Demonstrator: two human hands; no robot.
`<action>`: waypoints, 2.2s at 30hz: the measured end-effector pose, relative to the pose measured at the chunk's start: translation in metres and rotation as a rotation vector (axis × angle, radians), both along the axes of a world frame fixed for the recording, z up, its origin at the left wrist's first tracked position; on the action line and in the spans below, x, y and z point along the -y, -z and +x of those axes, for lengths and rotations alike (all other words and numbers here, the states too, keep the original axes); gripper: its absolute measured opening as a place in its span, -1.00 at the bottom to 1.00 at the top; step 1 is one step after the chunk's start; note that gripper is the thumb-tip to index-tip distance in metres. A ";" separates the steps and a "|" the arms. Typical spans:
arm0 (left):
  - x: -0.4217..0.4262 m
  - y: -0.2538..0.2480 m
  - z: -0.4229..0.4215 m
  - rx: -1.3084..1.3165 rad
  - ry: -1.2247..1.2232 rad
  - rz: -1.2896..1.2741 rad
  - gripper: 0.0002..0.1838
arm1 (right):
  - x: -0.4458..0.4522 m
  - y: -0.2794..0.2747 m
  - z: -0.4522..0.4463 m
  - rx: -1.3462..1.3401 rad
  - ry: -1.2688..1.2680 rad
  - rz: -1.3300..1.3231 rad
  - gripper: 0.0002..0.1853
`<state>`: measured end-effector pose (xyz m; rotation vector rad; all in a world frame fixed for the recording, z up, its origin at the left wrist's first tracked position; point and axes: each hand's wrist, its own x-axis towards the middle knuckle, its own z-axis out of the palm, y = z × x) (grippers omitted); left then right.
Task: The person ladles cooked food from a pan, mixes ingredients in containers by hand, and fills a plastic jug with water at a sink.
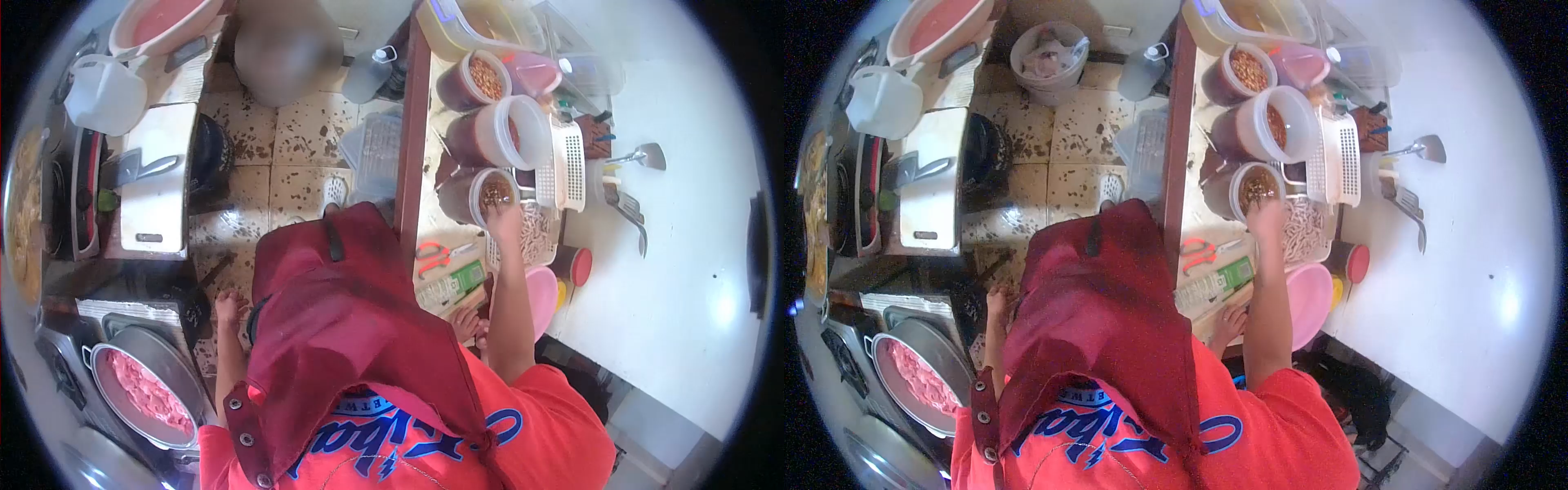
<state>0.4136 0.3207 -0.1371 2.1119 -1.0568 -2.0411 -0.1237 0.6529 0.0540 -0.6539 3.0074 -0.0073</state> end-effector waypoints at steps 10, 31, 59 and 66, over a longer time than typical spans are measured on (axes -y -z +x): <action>-0.001 -0.001 -0.003 0.021 -0.014 -0.022 -0.80 | 0.018 -0.006 -0.001 0.031 0.054 -0.030 -0.74; 0.008 0.012 -0.003 -0.022 -0.051 0.008 -0.73 | -0.009 0.008 0.003 0.009 0.162 -0.297 -0.86; 0.036 0.030 -0.028 0.013 0.232 -0.024 -0.72 | 0.007 -0.147 0.056 -0.218 0.436 -0.130 -0.63; 0.027 0.035 -0.024 -0.031 0.182 0.011 -0.75 | 0.014 -0.144 0.062 -0.283 0.314 -0.118 -0.66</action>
